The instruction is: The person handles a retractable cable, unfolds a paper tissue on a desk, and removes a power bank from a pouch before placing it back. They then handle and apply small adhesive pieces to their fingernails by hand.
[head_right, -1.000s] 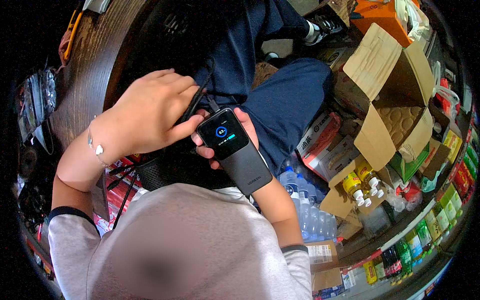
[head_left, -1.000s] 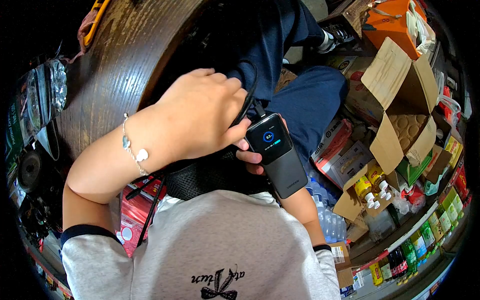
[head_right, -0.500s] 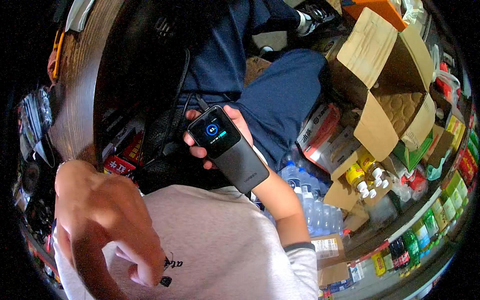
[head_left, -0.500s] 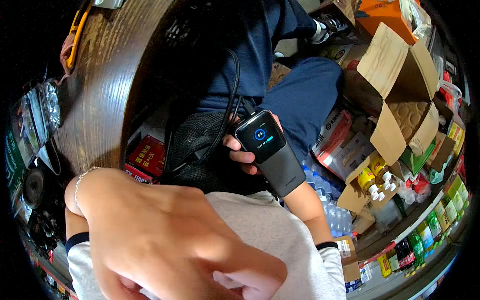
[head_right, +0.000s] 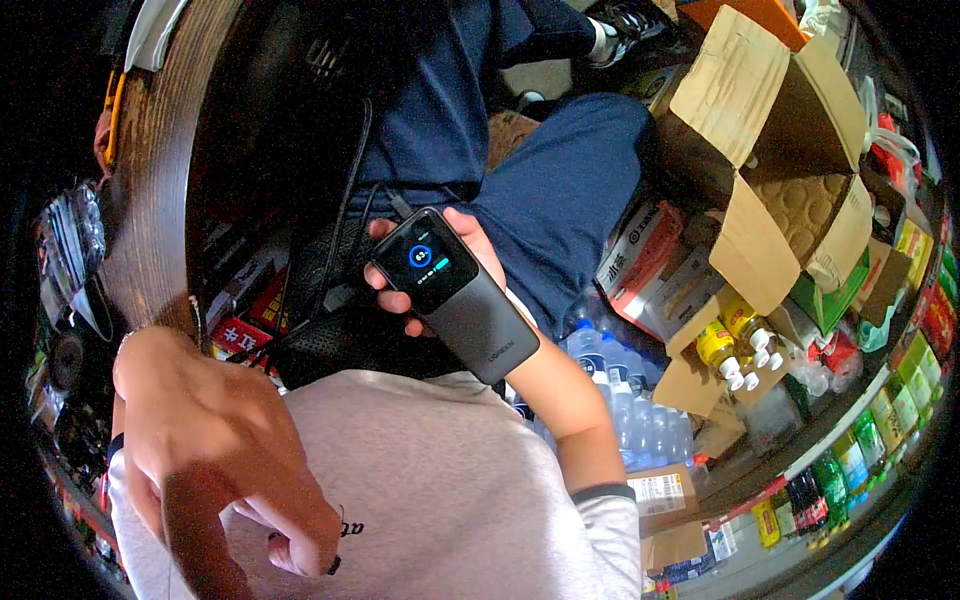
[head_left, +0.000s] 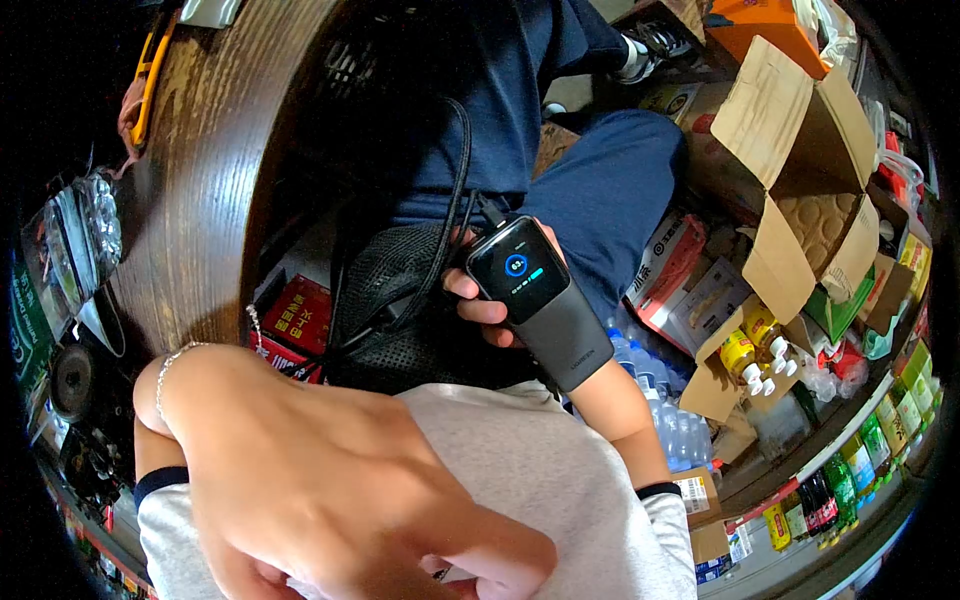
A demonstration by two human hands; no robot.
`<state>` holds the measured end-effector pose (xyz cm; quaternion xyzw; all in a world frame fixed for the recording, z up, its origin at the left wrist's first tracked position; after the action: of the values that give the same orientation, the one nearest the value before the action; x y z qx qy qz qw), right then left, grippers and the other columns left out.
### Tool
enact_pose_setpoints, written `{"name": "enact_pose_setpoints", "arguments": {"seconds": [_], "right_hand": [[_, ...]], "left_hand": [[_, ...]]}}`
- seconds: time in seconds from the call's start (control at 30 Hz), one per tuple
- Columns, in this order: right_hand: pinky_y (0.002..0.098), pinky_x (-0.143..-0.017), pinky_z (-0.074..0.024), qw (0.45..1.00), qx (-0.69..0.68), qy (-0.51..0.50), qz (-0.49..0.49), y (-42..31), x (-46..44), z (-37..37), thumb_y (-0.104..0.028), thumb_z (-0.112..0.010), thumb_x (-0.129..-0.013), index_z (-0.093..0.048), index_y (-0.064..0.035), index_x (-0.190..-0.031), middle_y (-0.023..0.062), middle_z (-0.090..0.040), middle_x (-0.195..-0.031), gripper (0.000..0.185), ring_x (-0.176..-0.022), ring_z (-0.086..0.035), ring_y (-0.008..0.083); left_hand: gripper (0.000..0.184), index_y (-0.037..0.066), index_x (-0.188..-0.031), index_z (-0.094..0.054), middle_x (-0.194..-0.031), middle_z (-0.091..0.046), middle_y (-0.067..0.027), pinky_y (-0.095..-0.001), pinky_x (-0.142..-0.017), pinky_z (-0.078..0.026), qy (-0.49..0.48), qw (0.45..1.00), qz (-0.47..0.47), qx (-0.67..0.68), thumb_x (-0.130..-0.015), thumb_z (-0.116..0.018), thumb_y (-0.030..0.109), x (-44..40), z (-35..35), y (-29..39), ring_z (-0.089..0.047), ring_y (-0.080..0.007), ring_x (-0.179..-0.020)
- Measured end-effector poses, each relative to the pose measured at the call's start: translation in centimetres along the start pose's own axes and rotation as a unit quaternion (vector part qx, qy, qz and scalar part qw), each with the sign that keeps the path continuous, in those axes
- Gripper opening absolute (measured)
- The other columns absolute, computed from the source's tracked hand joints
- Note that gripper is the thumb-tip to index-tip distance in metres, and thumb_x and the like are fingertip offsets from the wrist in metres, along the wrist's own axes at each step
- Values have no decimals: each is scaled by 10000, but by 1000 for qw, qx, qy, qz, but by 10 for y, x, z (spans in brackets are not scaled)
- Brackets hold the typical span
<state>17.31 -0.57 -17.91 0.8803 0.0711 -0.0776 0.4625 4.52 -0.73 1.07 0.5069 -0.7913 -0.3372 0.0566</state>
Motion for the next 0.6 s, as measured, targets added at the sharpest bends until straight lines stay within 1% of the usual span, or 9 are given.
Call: {"name": "enact_pose_setpoints", "arguments": {"seconds": [0.03,0.07,0.13,0.17,0.23,0.33,0.37,0.43,0.6], "right_hand": [[563,-808,-426,1000,-5,-2,-2,0,1,0,-392,-492,-793,-292,-105,-1275,257,-345,-1142,596,-958,-449,372],[563,-808,-426,1000,-4,-2,-2,1,1,0,-392,-492,-793,-292,-105,-1275,257,-345,-1142,596,-958,-449,372],[571,-816,-418,1000,-6,-13,3,2,0,0,-385,-488,-797,-281,-110,-1282,257,-330,-1153,595,-968,-444,376],[571,-816,-418,1000,-5,-13,3,2,0,1,-385,-488,-797,-281,-110,-1282,257,-330,-1153,595,-968,-444,376],[571,-822,-419,1000,-8,-10,7,2,1,1,-377,-489,-799,-271,-115,-1284,256,-327,-1147,593,-969,-441,380],[564,-814,-431,1000,4,-19,-5,0,2,3,-373,-488,-801,-270,-121,-1282,258,-329,-1133,586,-969,-438,383],[564,-814,-431,1000,5,-18,-7,0,2,3,-373,-488,-801,-270,-121,-1282,258,-329,-1133,586,-969,-438,383],[557,-808,-440,1000,4,-11,10,2,1,1,-376,-489,-801,-278,-121,-1275,257,-332,-1122,578,-961,-439,383],[560,-806,-440,1000,4,-9,1,1,-1,2,-376,-491,-801,-285,-119,-1268,258,-330,-1128,572,-951,-440,372]], "left_hand": [[303,134,-977,-646,-646,-481,-71,-175,-284,-270,14,1000,20,13,-691,-550,101,1,-1,-2,-407,-67,-384],[308,136,-980,-647,-653,-484,-75,-178,-286,-274,-4,999,-34,-31,-693,-544,90,10,-7,-11,-409,-71,-387],[313,138,-982,-648,-661,-486,-79,-182,-288,-279,-22,993,-87,-75,-695,-537,79,5,-7,-6,-410,-74,-390],[319,135,-986,-647,-661,-484,-78,-181,-291,-278,-41,995,-54,-79,-695,-533,74,2,-5,-2,-406,-73,-392],[324,131,-990,-646,-661,-481,-77,-180,-294,-278,-57,994,-28,-85,-694,-529,69,-12,1,11,-401,-71,-394],[327,110,-999,-639,-658,-479,-76,-171,-294,-269,-82,990,-11,-111,-697,-521,69,-14,2,11,-388,-66,-391],[335,106,-1009,-634,-660,-481,-78,-168,-295,-263,-59,994,-49,-82,-697,-519,70,-3,-2,0,-382,-66,-391],[343,102,-1019,-629,-662,-482,-80,-164,-295,-257,-37,994,-89,-53,-696,-518,70,1,-8,-3,-376,-65,-392],[371,110,-1053,-614,-654,-481,-93,-163,-295,-256,9,998,-53,27,-699,-510,71,7,-12,-5,-377,-70,-394]]}}
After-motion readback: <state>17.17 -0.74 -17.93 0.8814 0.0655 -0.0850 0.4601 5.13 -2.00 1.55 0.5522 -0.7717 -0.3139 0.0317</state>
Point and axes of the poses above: each hand's wrist, its own x-axis away from the middle knuckle, its own z-axis out of the back of the hand, y = z × x, the point moved 3 cm from there along -x, towards the middle knuckle
